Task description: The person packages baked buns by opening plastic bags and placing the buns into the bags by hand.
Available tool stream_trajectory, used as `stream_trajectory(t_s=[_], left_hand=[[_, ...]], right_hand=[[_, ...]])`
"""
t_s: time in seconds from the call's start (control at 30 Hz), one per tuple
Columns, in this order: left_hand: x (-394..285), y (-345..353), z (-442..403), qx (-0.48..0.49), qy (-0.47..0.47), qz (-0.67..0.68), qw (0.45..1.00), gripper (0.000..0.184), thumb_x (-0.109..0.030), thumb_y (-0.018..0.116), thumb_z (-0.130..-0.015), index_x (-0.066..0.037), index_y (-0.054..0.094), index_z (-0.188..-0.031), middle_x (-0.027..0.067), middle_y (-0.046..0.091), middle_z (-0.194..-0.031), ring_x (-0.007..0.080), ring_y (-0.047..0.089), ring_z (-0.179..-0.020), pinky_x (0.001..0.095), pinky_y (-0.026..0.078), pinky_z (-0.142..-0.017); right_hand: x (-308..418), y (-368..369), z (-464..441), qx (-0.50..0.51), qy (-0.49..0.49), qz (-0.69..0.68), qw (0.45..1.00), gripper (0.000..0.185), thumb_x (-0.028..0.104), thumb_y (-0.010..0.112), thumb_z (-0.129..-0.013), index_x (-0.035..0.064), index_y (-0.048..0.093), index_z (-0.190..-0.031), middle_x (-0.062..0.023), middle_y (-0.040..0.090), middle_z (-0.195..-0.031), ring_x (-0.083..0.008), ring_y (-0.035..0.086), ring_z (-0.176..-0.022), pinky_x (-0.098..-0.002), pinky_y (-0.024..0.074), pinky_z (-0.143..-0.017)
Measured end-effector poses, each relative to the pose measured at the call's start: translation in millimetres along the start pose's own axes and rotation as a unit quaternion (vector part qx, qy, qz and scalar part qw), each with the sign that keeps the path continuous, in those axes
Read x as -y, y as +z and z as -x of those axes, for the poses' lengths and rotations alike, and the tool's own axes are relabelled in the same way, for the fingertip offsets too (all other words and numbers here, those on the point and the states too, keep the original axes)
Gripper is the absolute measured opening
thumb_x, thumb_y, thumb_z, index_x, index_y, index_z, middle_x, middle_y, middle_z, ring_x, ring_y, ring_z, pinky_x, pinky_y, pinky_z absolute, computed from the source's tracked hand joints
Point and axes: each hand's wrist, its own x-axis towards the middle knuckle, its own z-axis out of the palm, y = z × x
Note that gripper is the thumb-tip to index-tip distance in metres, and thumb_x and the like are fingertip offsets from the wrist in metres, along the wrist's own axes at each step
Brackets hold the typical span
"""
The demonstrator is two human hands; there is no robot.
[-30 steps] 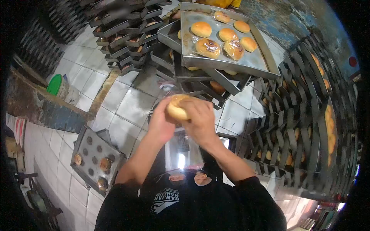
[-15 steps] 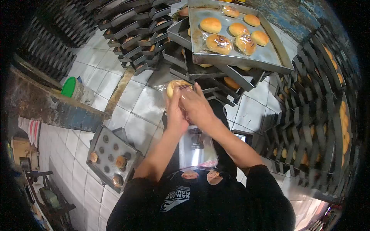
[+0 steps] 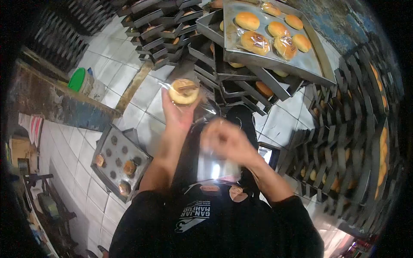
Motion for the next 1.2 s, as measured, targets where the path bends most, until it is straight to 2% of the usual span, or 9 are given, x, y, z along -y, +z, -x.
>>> stream_trajectory(t_s=[0.13,0.23,0.33,0.47,0.6,0.67,0.77,1.03,1.2], left_hand=[[23.9,10.1,21.0,0.005,0.053,-0.196,0.979,0.062,-0.056,0.032,-0.108,-0.005,0.055,-0.132,0.0163,0.061,-0.131,0.0327,0.06,-0.121,0.0532,0.05,-0.104],[9.5,-27.4,-12.0,0.089,0.13,-0.204,0.966,0.057,-0.053,0.036,-0.108,-0.005,0.057,-0.13,0.015,0.062,-0.128,0.0319,0.06,-0.12,0.0513,0.05,-0.106],[-6.3,-49.7,-28.6,0.041,0.026,0.001,0.999,0.053,-0.051,0.039,-0.109,-0.005,0.058,-0.128,0.0147,0.062,-0.128,0.0315,0.06,-0.12,0.051,0.05,-0.107],[37.6,-18.0,-9.5,-0.012,0.031,-0.015,0.999,0.052,-0.05,0.038,-0.109,-0.005,0.059,-0.125,0.0133,0.065,-0.12,0.0301,0.063,-0.114,0.0485,0.051,-0.105],[-5.8,-42.3,-21.4,0.024,0.039,0.029,0.999,0.052,-0.048,0.034,-0.11,-0.005,0.057,-0.126,0.0134,0.065,-0.122,0.0316,0.063,-0.114,0.049,0.05,-0.106],[-24.7,-54.0,-3.9,0.027,-0.011,0.007,1.0,0.053,-0.049,0.032,-0.11,-0.005,0.057,-0.127,0.0137,0.065,-0.123,0.0307,0.062,-0.118,0.0485,0.049,-0.107],[-4.0,-7.7,67.4,0.105,-0.171,0.001,0.98,0.047,-0.044,0.039,-0.11,-0.005,0.055,-0.133,0.0126,0.064,-0.128,0.0282,0.062,-0.122,0.0456,0.05,-0.105],[-2.6,-2.6,47.9,0.087,0.059,-0.369,0.924,0.035,-0.032,0.058,-0.106,-0.001,0.074,-0.11,0.0068,0.072,-0.105,0.0122,0.066,-0.096,0.0283,0.053,-0.086],[3.9,-5.6,30.0,0.025,0.235,-0.422,0.875,0.029,-0.022,0.06,-0.105,0.0,0.07,-0.091,0.0027,0.067,-0.078,0.0091,0.06,-0.074,0.0256,0.048,-0.072]], right_hand=[[-35.2,-10.0,-42.3,-0.03,-0.169,0.302,0.938,0.017,0.006,0.071,-0.093,0.0015,0.055,-0.093,-0.0056,0.063,-0.096,-0.0085,0.055,-0.076,-0.0214,0.0447,-0.063],[18.3,0.1,6.2,0.249,0.04,-0.101,0.962,0.017,0.006,0.072,-0.092,0.0009,0.056,-0.092,-0.0044,0.063,-0.095,-0.0083,0.054,-0.076,-0.0224,0.0458,-0.065],[-4.3,-1.6,-4.7,-0.079,0.032,0.062,0.994,0.017,0.007,0.07,-0.094,0.0011,0.056,-0.087,-0.0032,0.062,-0.095,-0.0093,0.055,-0.076,-0.0234,0.0468,-0.067],[-42.7,-3.2,-37.2,-0.05,-0.197,0.35,0.914,0.018,0.007,0.07,-0.094,0.0005,0.055,-0.085,-0.0033,0.059,-0.089,-0.0126,0.055,-0.075,-0.0233,0.0476,-0.069],[-10.8,-15.1,12.8,0.206,-0.039,-0.13,0.969,0.019,0.018,0.069,-0.096,0.0048,0.059,-0.087,-0.0077,0.064,-0.095,-0.0241,0.062,-0.083,-0.0427,0.0497,-0.076],[-9.7,-13.8,7.4,-0.021,0.006,-0.021,1.0,0.026,0.014,0.077,-0.09,0.0028,0.055,-0.086,-0.0163,0.061,-0.09,-0.0216,0.067,-0.07,-0.0341,0.0567,-0.066],[-13.8,-10.3,-18.4,-0.176,-0.248,0.482,0.821,0.044,0.011,0.086,-0.074,0.0009,0.064,-0.112,-0.0143,0.064,-0.107,-0.0323,0.065,-0.102,-0.0381,0.0548,-0.084],[-51.6,-49.4,-56.1,-0.283,-0.051,0.335,0.897,0.024,0.016,0.061,-0.102,-0.0043,0.066,-0.091,-0.0085,0.064,-0.076,-0.0128,0.061,-0.073,-0.0303,0.0497,-0.067],[-31.6,-40.5,-70.6,-0.219,-0.284,0.458,0.813,0.034,0.021,0.06,-0.104,0.0018,0.059,-0.077,-0.0023,0.054,-0.067,-0.01,0.049,-0.056,-0.029,0.042,-0.055]])
